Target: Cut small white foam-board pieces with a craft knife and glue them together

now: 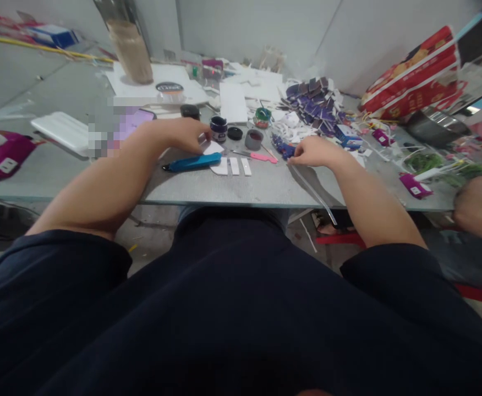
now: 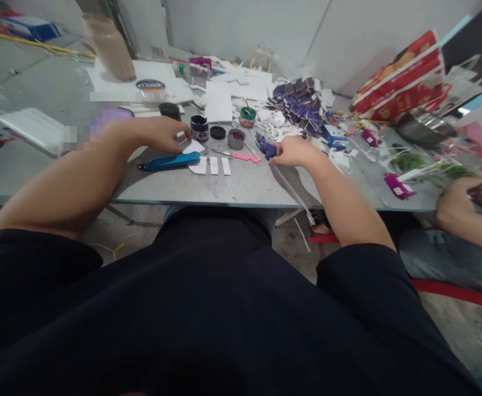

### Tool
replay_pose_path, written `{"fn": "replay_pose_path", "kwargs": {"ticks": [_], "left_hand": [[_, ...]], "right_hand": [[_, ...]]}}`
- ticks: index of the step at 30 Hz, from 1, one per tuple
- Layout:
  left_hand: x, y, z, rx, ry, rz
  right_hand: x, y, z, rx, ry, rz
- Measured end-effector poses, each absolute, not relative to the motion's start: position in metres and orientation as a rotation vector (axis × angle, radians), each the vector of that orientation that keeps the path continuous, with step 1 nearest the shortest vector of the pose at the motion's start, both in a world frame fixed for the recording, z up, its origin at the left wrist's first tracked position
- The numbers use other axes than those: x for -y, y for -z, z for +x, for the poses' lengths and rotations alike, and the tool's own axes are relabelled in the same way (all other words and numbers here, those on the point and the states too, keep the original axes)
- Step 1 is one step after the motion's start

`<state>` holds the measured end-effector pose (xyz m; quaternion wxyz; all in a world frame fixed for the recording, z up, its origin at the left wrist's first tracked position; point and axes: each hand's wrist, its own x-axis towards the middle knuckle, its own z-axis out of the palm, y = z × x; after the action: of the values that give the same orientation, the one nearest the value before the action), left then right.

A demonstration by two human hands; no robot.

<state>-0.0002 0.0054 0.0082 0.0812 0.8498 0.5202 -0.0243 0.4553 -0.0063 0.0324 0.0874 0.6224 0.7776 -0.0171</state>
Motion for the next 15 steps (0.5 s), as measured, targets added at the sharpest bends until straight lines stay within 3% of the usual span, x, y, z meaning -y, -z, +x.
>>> {"fn": "replay_pose_path", "kwargs": {"ticks": [5, 15], "left_hand": [[0.009, -0.031, -0.005, -1.575, 0.025, 2.575], [0.011, -0.027, 0.002, -1.538, 0.059, 2.439]], "right_hand": [[0.003, -0.001, 0.46, -2.393, 0.024, 1.971], [0.002, 0.005, 0.454, -2.383, -0.007, 2.039]]}}
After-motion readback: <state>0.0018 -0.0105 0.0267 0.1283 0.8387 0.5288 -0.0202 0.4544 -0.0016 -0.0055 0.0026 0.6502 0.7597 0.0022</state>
